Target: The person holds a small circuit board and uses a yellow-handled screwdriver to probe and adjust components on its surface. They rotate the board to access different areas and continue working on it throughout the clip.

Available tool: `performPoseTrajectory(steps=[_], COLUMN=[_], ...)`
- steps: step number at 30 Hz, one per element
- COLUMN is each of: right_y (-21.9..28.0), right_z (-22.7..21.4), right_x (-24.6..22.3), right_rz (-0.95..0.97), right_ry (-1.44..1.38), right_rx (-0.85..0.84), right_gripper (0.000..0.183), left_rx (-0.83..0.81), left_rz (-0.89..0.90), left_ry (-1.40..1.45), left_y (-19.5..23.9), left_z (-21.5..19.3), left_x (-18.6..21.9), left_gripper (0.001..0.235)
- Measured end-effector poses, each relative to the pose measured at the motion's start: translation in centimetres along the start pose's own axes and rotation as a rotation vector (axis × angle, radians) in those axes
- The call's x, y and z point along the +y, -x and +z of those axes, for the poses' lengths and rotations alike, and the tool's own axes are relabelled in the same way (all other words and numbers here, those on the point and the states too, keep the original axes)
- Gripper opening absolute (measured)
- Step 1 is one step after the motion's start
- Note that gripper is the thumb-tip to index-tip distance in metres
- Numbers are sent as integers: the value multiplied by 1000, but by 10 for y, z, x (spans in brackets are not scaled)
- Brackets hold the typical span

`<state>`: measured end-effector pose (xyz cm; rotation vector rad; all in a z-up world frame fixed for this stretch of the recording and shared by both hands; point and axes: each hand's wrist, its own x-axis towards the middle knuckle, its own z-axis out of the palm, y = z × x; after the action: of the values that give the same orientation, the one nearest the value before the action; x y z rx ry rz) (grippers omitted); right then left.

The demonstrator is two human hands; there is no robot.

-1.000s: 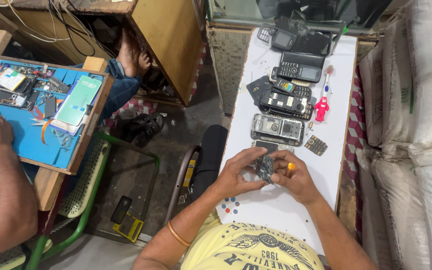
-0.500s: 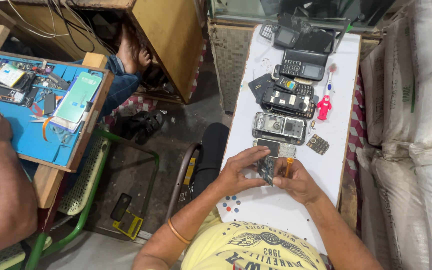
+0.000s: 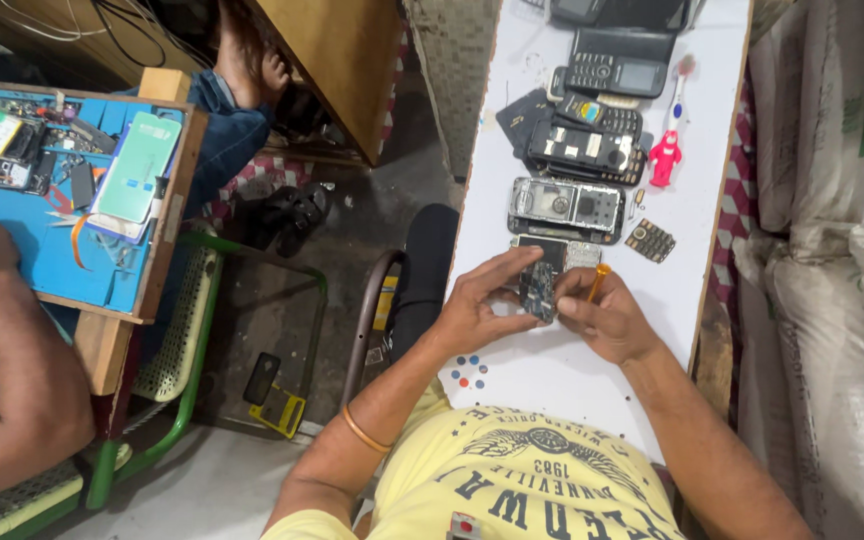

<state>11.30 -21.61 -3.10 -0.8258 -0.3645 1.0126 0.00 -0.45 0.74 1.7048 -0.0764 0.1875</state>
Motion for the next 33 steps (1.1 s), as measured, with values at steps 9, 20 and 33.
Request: performPoseTrajectory(steps=[9,20,33], right_y=[-1,0,-2], right_z=[2,1,-5], right_x=[-4,-3,2], right_rz=[-39,-78,-125], right_ry=[-11,72,71], right_rx=[61,79,180], right_gripper=[14,16,15], left_rx=[28,25,-6], left_rz=[50,52,112], left_ry=[-93,-93,-204], left_y=[0,1,1], left_z=[1,3,-1], left_x=[-2,-7,8], left_gripper=[84,82,81])
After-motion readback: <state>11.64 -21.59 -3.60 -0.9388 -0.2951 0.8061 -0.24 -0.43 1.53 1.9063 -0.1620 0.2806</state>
